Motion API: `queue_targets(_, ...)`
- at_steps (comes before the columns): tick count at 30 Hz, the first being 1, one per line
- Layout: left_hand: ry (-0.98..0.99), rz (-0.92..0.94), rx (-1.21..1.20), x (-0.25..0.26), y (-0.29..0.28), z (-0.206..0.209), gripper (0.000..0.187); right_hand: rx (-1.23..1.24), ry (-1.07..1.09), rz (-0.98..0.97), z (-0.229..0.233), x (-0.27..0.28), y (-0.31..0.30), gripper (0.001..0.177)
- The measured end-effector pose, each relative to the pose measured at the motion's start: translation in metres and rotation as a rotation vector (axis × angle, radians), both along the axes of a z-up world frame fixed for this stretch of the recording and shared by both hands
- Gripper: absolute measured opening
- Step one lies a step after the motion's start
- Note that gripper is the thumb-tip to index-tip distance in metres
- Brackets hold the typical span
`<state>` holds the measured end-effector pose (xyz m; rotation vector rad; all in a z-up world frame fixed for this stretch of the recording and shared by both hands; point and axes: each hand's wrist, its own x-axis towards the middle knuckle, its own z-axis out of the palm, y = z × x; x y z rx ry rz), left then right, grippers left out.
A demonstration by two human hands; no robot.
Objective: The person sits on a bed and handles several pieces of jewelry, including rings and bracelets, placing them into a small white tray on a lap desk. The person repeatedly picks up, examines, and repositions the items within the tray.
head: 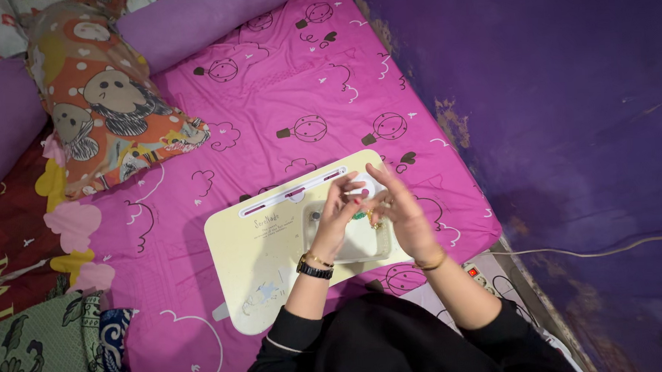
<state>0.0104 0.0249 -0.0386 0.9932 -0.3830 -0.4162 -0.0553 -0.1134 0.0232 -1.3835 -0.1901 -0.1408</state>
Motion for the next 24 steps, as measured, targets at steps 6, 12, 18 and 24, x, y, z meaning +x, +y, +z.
queue_targets(6,0.039,-0.332,-0.111,-0.013,-0.009,0.041,0.043,0.703,-0.074,0.578,0.017,-0.004,-0.028,0.102)
queue_targets(12,-0.185,-0.316,0.045,-0.008,-0.013,0.041,0.031,0.546,-0.096,0.646,0.011,-0.004,-0.027,0.106)
queue_targets(18,-0.146,-0.212,0.043,-0.007,-0.014,0.043,0.055,0.548,-0.048,0.673,0.005,-0.005,-0.028,0.115)
queue_targets(24,-0.124,-0.163,0.027,0.0,-0.005,0.051,0.066,0.66,-0.018,0.768,0.007,-0.005,-0.032,0.116)
